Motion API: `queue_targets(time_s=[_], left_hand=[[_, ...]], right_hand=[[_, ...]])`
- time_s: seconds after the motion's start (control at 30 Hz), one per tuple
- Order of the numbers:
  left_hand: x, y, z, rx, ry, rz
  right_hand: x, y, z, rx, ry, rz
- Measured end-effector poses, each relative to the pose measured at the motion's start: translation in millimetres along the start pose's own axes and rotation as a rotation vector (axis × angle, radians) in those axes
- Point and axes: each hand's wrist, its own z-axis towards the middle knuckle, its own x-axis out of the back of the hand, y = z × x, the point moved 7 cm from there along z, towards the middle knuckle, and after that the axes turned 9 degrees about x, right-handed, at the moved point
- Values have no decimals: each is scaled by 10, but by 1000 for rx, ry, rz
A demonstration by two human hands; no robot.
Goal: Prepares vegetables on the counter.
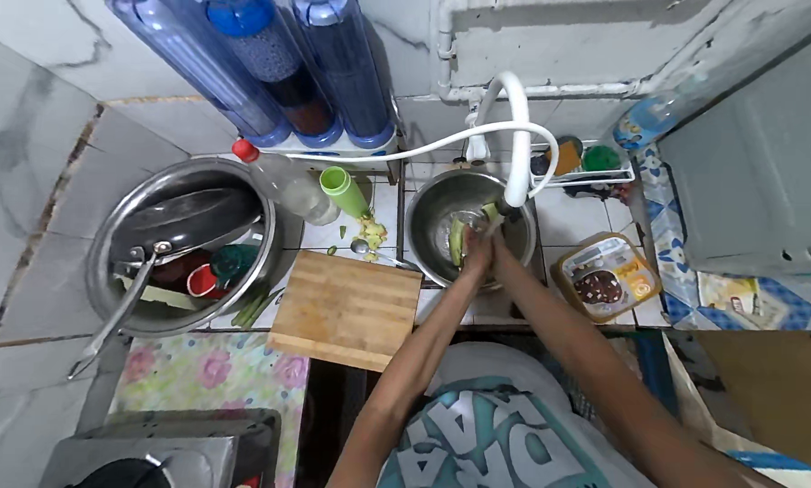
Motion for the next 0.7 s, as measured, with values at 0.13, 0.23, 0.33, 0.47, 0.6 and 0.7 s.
queue_targets(time_s=[0.13, 0.23, 0.33, 0.47, 0.6, 0.7], left_hand=[[230, -304, 96, 26, 53, -317], [572, -486, -11, 135, 96, -401], [958, -666, -126, 154, 221, -439], [1241, -826, -280, 166, 297, -402], [1251, -925, -325, 202, 301, -373], [1258, -919, -299, 186, 293, -351]], right_hand=[[284, 569, 1147, 378, -134, -558], [437, 664, 1466, 554, -399, -1404], [552, 586, 1651, 599, -559, -1751], [402, 758, 1995, 684, -524, -1707], [-17, 1378, 2078, 849, -683, -1618], [90, 1435, 2187, 924, -802, -1589]])
